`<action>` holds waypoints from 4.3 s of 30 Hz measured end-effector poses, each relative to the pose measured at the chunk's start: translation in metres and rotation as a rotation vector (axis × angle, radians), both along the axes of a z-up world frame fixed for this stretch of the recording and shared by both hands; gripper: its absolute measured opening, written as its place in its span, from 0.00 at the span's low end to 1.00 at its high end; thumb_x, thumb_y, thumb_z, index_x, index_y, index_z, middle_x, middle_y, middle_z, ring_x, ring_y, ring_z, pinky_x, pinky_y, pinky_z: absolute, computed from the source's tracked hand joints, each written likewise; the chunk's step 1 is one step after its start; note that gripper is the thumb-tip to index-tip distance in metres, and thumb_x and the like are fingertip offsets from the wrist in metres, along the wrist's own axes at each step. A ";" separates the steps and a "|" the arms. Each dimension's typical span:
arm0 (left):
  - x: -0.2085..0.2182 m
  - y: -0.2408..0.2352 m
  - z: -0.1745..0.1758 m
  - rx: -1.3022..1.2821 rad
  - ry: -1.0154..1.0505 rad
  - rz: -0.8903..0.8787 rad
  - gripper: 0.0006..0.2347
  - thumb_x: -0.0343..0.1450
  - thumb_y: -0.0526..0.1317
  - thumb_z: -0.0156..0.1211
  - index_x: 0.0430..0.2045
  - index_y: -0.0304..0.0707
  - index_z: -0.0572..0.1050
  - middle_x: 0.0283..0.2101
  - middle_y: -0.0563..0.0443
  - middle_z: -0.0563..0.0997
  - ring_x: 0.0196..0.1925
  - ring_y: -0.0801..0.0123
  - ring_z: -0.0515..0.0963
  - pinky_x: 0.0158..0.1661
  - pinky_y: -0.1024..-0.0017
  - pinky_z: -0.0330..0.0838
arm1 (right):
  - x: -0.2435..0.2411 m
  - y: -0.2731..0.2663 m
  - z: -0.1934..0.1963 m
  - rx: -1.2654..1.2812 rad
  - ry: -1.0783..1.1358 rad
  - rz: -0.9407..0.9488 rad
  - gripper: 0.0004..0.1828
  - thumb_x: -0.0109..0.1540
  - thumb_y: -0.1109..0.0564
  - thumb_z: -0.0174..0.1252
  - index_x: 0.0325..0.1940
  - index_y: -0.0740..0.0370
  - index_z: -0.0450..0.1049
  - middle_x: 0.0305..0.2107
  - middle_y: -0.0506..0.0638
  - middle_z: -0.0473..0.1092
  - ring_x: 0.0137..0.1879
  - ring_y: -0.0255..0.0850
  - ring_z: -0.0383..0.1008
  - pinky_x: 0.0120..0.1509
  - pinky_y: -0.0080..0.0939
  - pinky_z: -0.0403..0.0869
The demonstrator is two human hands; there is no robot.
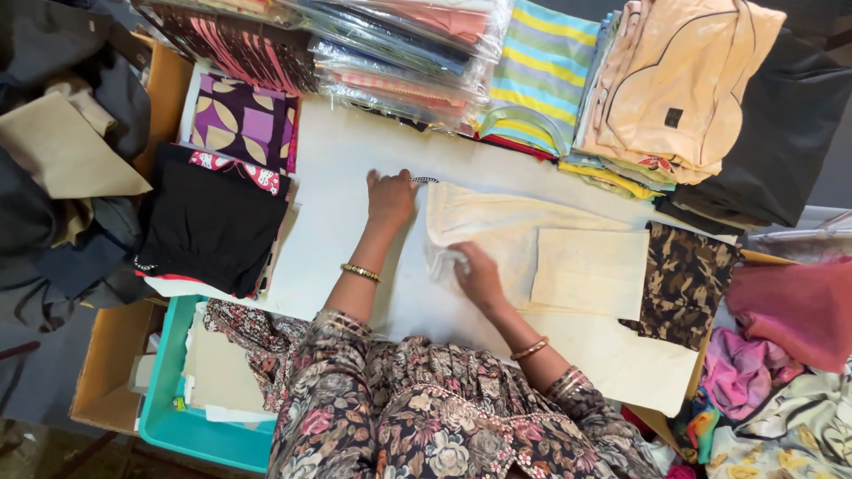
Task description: The recorder folds various pieces of clothing including a pair of white trousers, a pink top, and a yellow piece of fabric on a table.
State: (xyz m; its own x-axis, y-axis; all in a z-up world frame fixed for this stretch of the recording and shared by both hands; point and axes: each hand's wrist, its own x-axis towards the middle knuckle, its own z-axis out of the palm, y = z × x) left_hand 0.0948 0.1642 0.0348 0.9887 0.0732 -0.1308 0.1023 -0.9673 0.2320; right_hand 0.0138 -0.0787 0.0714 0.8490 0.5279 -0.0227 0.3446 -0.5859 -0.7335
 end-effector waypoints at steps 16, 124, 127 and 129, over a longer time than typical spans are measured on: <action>-0.012 -0.028 -0.027 -0.730 -0.099 0.422 0.11 0.76 0.38 0.51 0.48 0.42 0.80 0.39 0.42 0.85 0.38 0.50 0.82 0.38 0.57 0.75 | 0.025 -0.019 0.003 0.232 0.408 -0.181 0.18 0.65 0.65 0.57 0.59 0.57 0.77 0.48 0.47 0.78 0.46 0.31 0.73 0.52 0.32 0.72; -0.105 -0.131 -0.002 -0.304 -0.196 0.200 0.25 0.61 0.39 0.70 0.55 0.56 0.73 0.57 0.46 0.66 0.59 0.47 0.66 0.52 0.46 0.66 | 0.000 -0.155 -0.022 -0.452 -0.212 -0.467 0.35 0.51 0.56 0.62 0.64 0.61 0.67 0.42 0.64 0.70 0.48 0.63 0.73 0.44 0.55 0.75; -0.117 -0.154 -0.032 -0.449 -0.204 0.109 0.19 0.61 0.40 0.70 0.47 0.55 0.78 0.55 0.48 0.69 0.56 0.50 0.70 0.52 0.50 0.67 | 0.007 -0.180 -0.045 -0.382 -0.032 -0.524 0.29 0.56 0.62 0.55 0.63 0.58 0.71 0.46 0.62 0.73 0.48 0.61 0.75 0.53 0.58 0.73; -0.127 -0.171 -0.064 -0.779 -0.143 0.158 0.14 0.66 0.43 0.67 0.46 0.53 0.80 0.50 0.50 0.74 0.50 0.59 0.77 0.50 0.60 0.73 | 0.010 -0.193 -0.047 -0.324 -0.028 -0.559 0.22 0.56 0.60 0.57 0.56 0.62 0.73 0.46 0.63 0.74 0.49 0.60 0.76 0.54 0.55 0.74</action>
State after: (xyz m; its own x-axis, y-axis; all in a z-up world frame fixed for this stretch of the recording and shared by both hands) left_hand -0.0319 -0.0065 -0.0292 0.9854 0.1532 -0.0745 0.1423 -0.4991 0.8548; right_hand 0.0235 -0.2721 0.0240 0.9965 -0.0241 -0.0806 -0.0603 -0.8728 -0.4843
